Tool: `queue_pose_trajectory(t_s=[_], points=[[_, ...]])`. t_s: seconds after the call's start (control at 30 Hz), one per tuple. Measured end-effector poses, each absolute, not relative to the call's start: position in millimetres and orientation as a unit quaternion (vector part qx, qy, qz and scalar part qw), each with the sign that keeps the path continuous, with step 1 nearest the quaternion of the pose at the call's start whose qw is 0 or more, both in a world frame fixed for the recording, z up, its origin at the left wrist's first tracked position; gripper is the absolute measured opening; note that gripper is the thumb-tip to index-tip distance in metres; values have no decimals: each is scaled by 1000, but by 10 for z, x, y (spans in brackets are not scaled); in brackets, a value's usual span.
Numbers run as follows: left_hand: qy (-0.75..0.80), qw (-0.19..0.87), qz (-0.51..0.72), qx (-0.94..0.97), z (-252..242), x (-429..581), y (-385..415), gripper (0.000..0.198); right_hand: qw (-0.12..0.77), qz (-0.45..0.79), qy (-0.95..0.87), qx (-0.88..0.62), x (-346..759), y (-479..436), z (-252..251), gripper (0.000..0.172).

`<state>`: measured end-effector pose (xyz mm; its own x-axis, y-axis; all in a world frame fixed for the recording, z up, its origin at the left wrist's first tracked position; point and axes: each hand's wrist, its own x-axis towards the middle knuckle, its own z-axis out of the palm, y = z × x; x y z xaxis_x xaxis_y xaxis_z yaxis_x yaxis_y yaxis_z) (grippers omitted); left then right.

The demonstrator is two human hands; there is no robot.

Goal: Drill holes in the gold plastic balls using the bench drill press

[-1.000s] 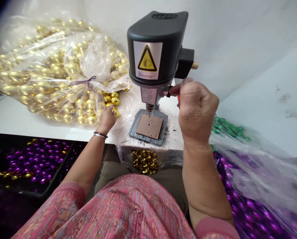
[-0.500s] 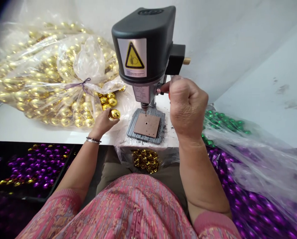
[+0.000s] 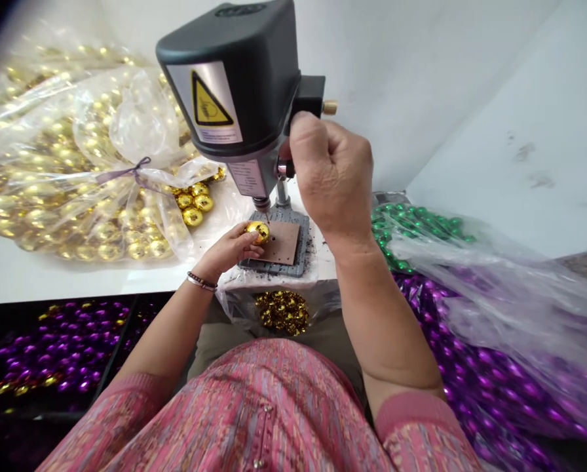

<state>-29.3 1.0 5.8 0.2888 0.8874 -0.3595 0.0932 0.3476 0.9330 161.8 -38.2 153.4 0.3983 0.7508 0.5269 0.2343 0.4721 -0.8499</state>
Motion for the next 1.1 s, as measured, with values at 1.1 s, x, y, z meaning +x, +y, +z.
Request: queue_pose_trajectory(t_s=[1.1], points=[[540, 335, 244, 732, 8, -51, 19, 43, 601, 96, -626, -488, 1688, -625, 969, 23]])
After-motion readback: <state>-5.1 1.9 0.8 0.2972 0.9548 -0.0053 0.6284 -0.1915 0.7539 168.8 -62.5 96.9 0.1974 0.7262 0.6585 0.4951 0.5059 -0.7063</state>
